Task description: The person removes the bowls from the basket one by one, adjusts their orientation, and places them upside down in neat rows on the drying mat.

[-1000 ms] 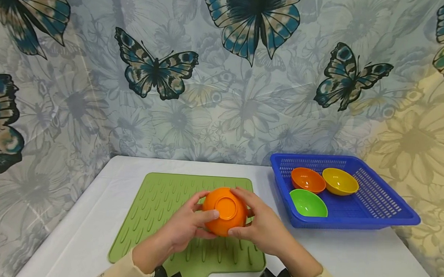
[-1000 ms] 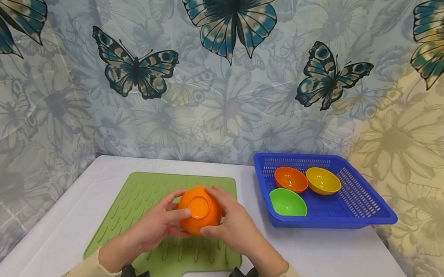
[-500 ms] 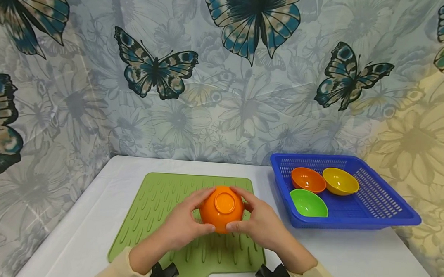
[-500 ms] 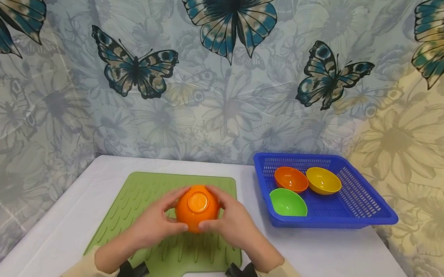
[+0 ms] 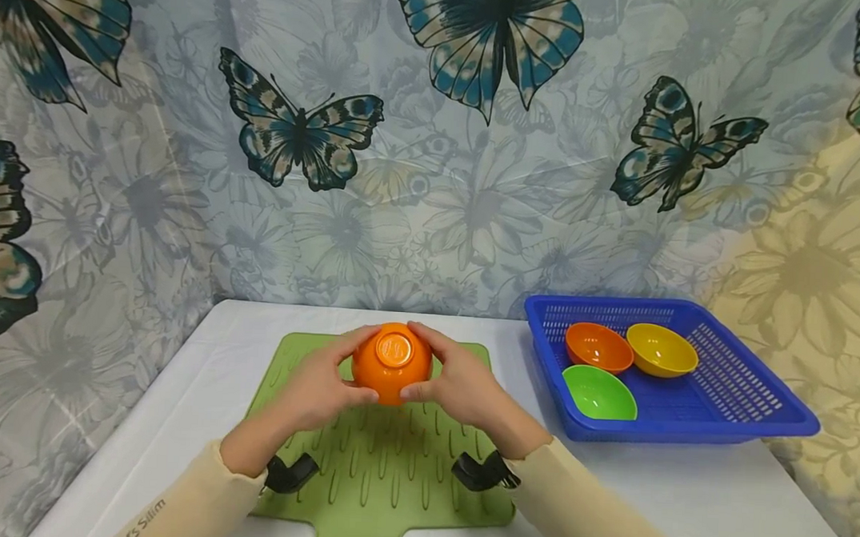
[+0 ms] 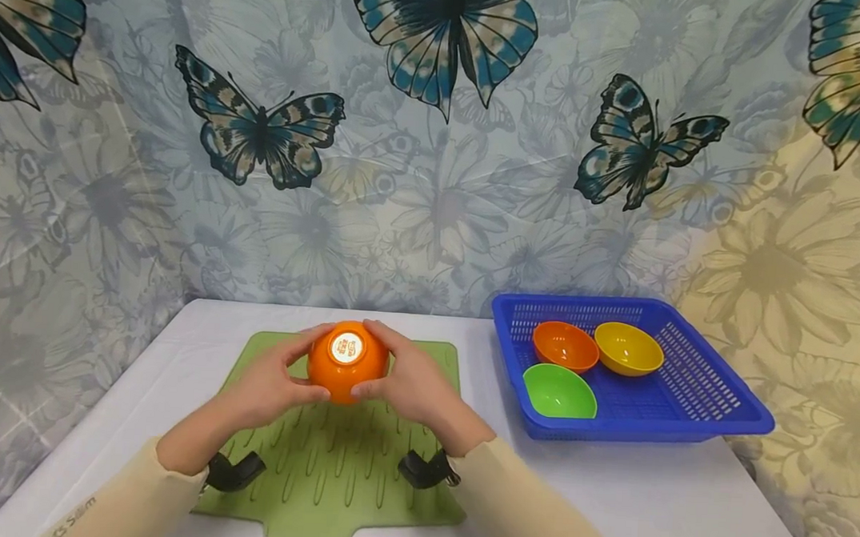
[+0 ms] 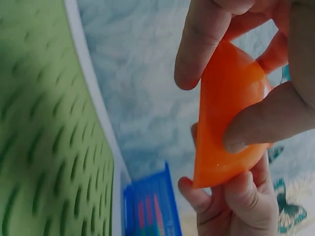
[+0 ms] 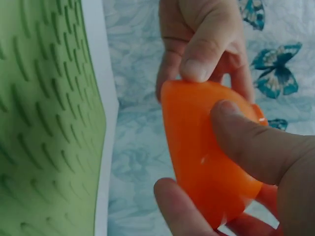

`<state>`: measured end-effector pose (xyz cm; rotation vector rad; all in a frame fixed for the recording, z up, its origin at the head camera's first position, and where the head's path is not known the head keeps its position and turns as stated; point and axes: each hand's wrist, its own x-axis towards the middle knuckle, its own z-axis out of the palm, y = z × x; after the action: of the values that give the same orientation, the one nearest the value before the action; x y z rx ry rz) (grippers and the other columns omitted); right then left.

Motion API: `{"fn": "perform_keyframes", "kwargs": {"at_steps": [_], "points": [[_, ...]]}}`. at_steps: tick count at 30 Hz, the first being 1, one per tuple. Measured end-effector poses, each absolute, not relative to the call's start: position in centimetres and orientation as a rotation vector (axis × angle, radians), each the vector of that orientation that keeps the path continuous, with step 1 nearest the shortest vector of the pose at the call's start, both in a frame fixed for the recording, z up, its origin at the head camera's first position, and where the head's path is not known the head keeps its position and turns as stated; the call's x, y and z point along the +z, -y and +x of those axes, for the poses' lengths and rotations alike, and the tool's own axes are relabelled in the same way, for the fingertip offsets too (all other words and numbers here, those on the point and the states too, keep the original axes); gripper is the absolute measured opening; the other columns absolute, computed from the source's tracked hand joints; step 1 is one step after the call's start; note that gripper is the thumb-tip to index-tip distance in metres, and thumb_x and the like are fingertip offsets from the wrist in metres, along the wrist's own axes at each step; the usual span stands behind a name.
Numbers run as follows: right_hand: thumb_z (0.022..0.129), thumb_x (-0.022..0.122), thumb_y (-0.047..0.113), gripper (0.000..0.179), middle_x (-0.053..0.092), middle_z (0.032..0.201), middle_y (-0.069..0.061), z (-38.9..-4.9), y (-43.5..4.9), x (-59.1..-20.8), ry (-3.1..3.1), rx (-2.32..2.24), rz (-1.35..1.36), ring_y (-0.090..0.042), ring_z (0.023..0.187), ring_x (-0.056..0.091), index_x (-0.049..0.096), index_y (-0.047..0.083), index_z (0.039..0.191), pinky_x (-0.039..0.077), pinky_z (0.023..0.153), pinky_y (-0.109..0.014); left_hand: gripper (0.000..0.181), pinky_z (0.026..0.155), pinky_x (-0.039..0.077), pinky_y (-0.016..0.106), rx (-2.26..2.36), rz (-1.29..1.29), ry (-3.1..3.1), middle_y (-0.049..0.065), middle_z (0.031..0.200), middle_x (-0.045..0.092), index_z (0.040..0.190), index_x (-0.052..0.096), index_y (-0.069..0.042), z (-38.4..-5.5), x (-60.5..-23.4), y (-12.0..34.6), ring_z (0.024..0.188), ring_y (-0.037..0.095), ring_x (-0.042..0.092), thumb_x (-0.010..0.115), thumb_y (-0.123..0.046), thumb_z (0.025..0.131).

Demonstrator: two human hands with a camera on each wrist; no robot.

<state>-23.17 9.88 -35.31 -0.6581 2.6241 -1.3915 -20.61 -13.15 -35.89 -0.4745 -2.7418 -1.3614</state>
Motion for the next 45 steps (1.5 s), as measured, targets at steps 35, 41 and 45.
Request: {"fn": "perform_keyframes", "kwargs": {"at_steps": [35,41,45], "points": [[0.076,0.089,0.018,0.086,0.053,0.142,-0.003,-33.9,6.3,-43.4,-2.459,-1.452,-0.453,-0.016,0.121,0.053,0.047,0.020,0.151,0.050,0.091,-0.030,0.090,0.110,0.028,0.061,-1.396,-0.419,3.023,0.023,0.158,0.027,0.157,0.027,-0.004,-31.2,-41.6,27.7,0.140,0.049,0.027,0.076,0.003,0.081],[0.076,0.089,0.017,0.085,0.054,0.141,-0.003,-34.1,6.8,-43.5,-2.448,-1.436,-0.407,-0.016,0.117,0.054,0.048,0.020,0.150,0.052,0.086,-0.030,0.092,0.110,0.027,0.061,-1.379,-0.417,3.051,0.024,0.158,0.025,0.157,0.025,-0.003,-31.7,-42.1,28.0,0.141,0.049,0.025,0.076,0.002,0.081],[0.076,0.089,0.016,0.086,0.053,0.141,-0.005,-34.1,7.1,-43.4,-2.442,-1.426,-0.398,-0.017,0.115,0.055,0.047,0.019,0.151,0.054,0.080,-0.030,0.090,0.109,0.030,0.060,-1.299,-0.432,3.068,0.025,0.156,0.029,0.156,0.027,-0.003,-31.8,-42.1,28.0,0.140,0.048,0.028,0.075,0.002,0.080]]}}
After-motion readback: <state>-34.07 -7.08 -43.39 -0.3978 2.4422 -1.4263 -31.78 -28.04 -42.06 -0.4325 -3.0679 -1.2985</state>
